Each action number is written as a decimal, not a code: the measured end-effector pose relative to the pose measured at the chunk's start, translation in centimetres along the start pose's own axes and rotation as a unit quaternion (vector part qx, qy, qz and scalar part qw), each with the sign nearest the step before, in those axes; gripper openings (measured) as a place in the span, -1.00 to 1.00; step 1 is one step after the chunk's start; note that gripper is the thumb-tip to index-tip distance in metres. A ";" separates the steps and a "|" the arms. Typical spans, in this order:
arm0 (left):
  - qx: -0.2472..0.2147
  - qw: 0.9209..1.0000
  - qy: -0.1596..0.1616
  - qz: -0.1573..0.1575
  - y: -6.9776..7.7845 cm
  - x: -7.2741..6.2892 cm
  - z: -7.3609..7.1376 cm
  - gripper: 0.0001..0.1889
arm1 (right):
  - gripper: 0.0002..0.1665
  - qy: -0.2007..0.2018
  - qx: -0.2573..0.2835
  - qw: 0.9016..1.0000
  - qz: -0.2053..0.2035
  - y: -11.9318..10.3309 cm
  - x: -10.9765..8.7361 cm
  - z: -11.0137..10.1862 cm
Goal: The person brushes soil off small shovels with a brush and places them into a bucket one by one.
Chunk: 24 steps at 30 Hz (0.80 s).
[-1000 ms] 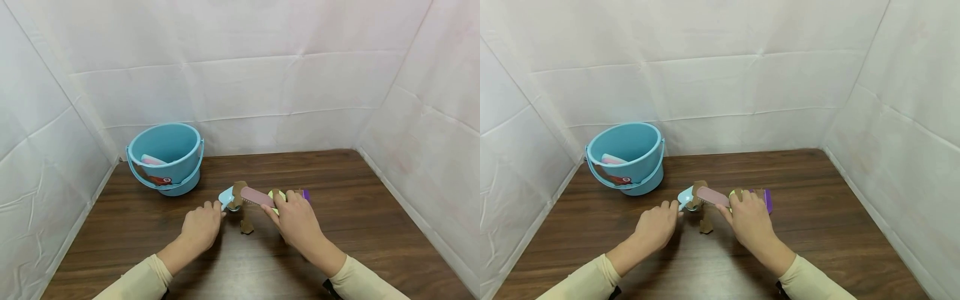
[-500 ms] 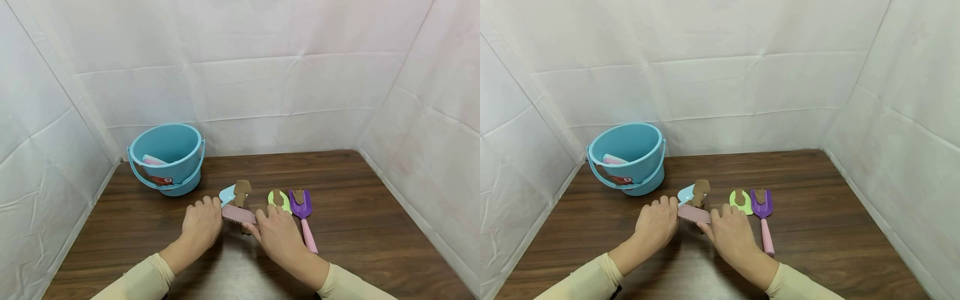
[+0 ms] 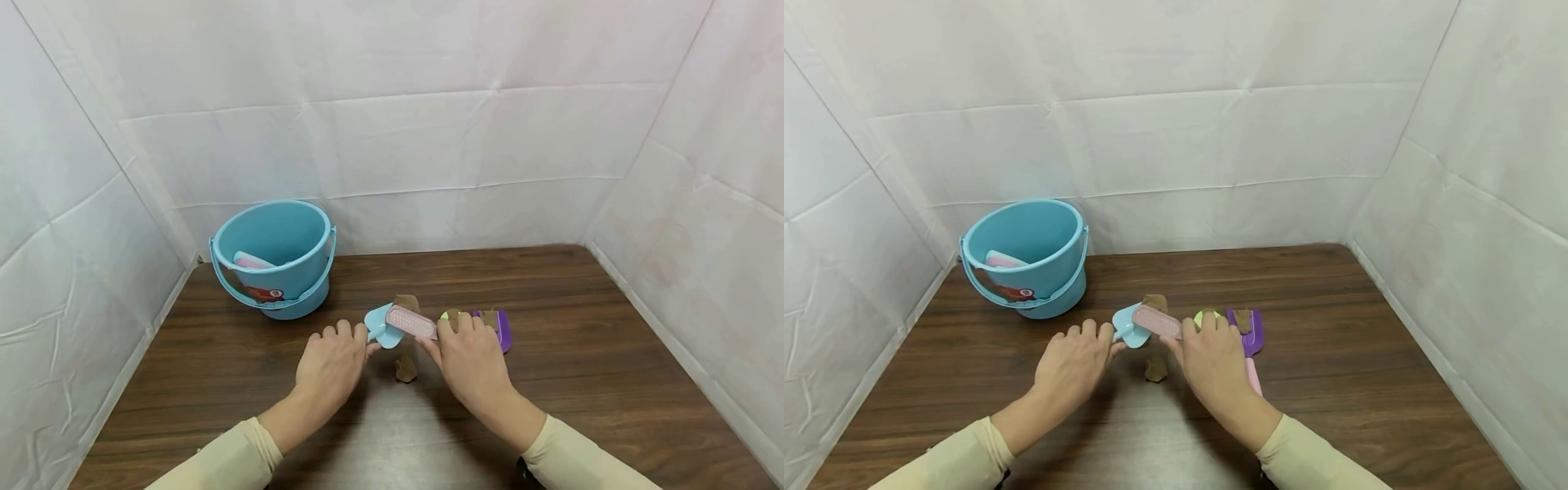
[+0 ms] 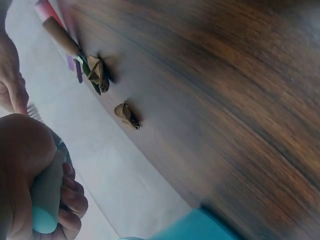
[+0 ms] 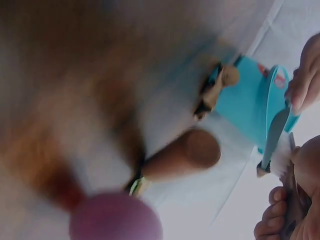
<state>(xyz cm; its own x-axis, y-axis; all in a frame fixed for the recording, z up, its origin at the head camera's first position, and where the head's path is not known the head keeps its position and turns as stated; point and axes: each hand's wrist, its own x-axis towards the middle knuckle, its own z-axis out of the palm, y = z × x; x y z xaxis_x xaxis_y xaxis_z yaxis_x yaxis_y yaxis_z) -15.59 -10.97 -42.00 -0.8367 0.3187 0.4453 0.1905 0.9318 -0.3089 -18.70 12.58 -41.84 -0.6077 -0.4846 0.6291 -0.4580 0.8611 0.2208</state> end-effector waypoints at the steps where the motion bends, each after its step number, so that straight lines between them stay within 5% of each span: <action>1: -0.007 1.000 0.002 0.006 0.0 0.0 0.0 -0.49 | -0.31 0.002 -0.004 1.000 0.003 0.3 0.1 0.0; 7: -0.018 0.999 0.005 0.027 -0.4 0.1 0.3 -0.59 | -0.35 0.014 -0.017 1.000 0.012 1.6 0.7 0.0; 13: -0.007 1.000 -0.001 0.000 -0.7 0.0 0.4 -0.60 | -0.40 -0.011 -0.015 0.999 0.046 2.8 0.8 -0.1; 24: -0.002 0.999 0.000 -0.047 1.1 0.6 -0.2 -0.50 | -0.37 0.005 0.002 1.000 -0.021 -1.4 1.0 -1.2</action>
<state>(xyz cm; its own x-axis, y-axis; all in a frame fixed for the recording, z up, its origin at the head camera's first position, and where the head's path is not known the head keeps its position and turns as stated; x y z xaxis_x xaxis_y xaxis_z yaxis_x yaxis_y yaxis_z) -15.80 -9.75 -41.95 -0.8506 0.2308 0.4725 0.1135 0.9580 -0.2635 -17.92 11.11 -40.65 -0.5817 -0.5186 0.6267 -0.4858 0.8394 0.2437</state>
